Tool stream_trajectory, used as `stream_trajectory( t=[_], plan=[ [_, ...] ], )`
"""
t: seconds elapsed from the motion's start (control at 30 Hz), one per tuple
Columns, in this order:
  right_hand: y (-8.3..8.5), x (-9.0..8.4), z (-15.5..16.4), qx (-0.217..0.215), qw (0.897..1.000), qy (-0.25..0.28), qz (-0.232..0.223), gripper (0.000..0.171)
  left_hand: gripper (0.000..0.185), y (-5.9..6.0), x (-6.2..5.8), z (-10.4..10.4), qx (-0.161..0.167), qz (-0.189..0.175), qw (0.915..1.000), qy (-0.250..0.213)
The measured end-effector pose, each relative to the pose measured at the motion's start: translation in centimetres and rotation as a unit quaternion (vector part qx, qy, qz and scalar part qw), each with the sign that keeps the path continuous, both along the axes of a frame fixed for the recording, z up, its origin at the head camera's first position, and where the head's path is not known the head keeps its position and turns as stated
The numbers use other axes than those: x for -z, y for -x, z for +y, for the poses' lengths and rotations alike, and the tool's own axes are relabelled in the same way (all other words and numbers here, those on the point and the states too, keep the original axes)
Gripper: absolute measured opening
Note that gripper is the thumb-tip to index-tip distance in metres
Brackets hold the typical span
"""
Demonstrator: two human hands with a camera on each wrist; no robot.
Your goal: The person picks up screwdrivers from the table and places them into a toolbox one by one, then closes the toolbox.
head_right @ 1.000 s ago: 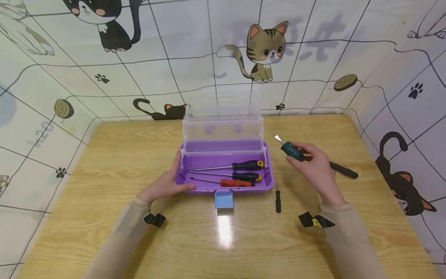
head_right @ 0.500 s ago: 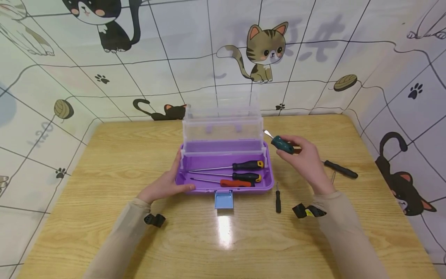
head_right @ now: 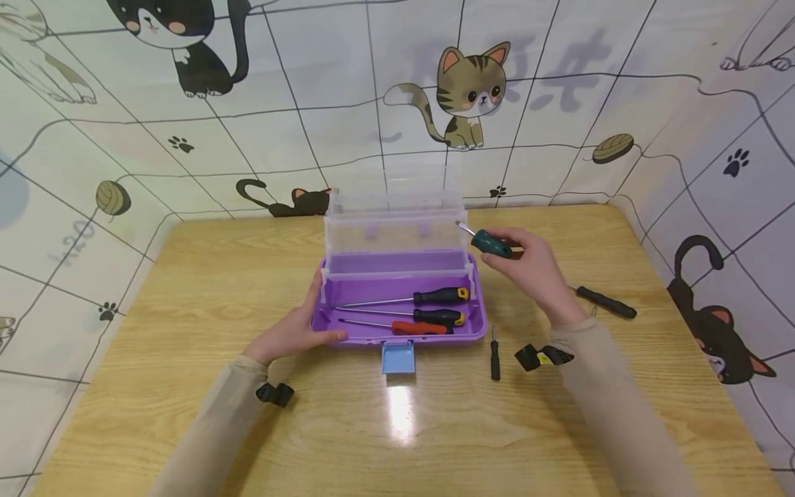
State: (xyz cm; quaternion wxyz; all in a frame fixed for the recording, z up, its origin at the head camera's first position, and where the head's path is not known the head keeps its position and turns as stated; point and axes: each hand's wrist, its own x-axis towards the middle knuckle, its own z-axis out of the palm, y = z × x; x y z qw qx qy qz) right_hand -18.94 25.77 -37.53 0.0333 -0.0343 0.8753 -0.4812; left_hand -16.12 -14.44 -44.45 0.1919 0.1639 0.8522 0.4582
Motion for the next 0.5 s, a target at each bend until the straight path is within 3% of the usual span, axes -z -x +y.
stream_trajectory(
  t=[0.27,0.5],
  plan=[
    [1.9,-1.1,-0.5,-0.039,0.997,-0.053,0.028,0.047,0.128,0.0,0.1,0.0,0.001,0.000,1.0000,-0.006],
    [3.6,-1.7,-0.8,-0.086,0.993,-0.065,0.052,0.044,0.128,0.1,0.2,0.0,0.004,-0.002,0.9999,-0.011]
  ],
)
